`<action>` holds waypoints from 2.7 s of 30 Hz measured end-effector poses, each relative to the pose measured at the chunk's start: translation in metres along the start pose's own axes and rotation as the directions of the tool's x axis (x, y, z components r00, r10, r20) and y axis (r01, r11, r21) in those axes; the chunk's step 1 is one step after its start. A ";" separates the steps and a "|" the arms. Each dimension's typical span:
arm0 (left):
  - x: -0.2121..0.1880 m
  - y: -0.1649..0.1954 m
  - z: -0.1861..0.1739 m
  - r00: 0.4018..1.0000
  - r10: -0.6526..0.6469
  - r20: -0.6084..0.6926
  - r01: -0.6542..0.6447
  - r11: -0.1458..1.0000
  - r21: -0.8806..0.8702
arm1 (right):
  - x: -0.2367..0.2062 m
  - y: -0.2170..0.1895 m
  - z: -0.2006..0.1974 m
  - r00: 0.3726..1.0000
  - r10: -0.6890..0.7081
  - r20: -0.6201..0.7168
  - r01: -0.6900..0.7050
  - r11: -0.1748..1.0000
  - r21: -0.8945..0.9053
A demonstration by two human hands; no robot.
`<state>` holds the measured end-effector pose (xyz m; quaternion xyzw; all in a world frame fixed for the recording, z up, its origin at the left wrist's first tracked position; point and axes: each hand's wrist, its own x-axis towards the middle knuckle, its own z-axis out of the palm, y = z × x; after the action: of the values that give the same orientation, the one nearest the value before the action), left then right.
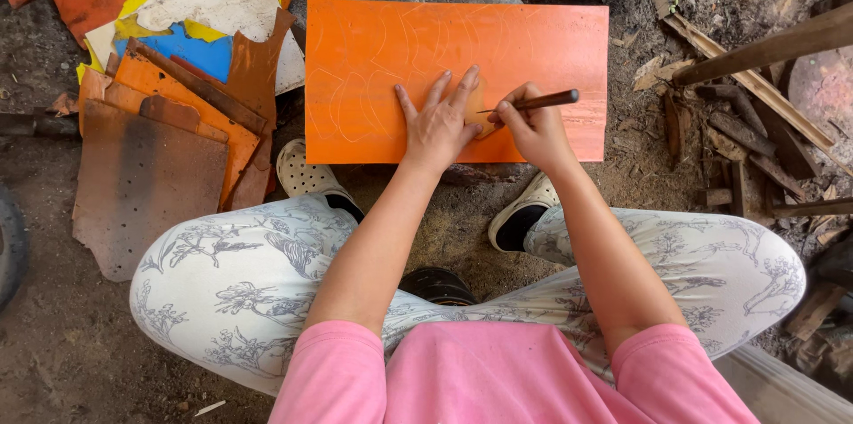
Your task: The person uses a pointed tool to carve curved lines into an orange rectangular sheet placed on a stone surface. They repeatedly trace and deepen the carved patterns while seated on the ground.
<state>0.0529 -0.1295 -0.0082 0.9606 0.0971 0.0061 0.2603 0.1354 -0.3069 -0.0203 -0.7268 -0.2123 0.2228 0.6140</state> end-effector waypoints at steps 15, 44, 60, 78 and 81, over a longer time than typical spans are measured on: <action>-0.003 -0.003 0.015 0.988 0.049 -0.146 -0.068 0.989 -0.128 | 0.029 -0.036 0.000 0.949 0.002 0.314 0.131 0.907 -0.401; -0.008 0.010 0.023 0.986 0.028 -0.165 -0.043 0.995 -0.091 | 0.065 -0.022 -0.025 0.949 -0.054 0.311 0.234 0.782 -0.578; -0.007 0.003 0.014 0.994 -0.011 -0.110 -0.003 0.993 -0.121 | 0.069 -0.032 -0.017 0.949 -0.105 0.297 0.235 0.864 -0.446; -0.008 0.009 0.003 0.997 0.012 -0.070 -0.016 0.998 -0.061 | 0.079 -0.031 -0.024 0.965 -0.104 0.242 0.202 0.883 -0.423; -0.008 0.008 0.003 0.997 0.009 -0.071 -0.013 0.999 -0.051 | 0.079 -0.030 -0.024 0.965 -0.104 0.241 0.200 0.887 -0.417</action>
<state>0.0471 -0.1398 -0.0066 0.9532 0.1008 0.0439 0.2815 0.2120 -0.2754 0.0079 -0.7991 -0.3778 0.1966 0.4244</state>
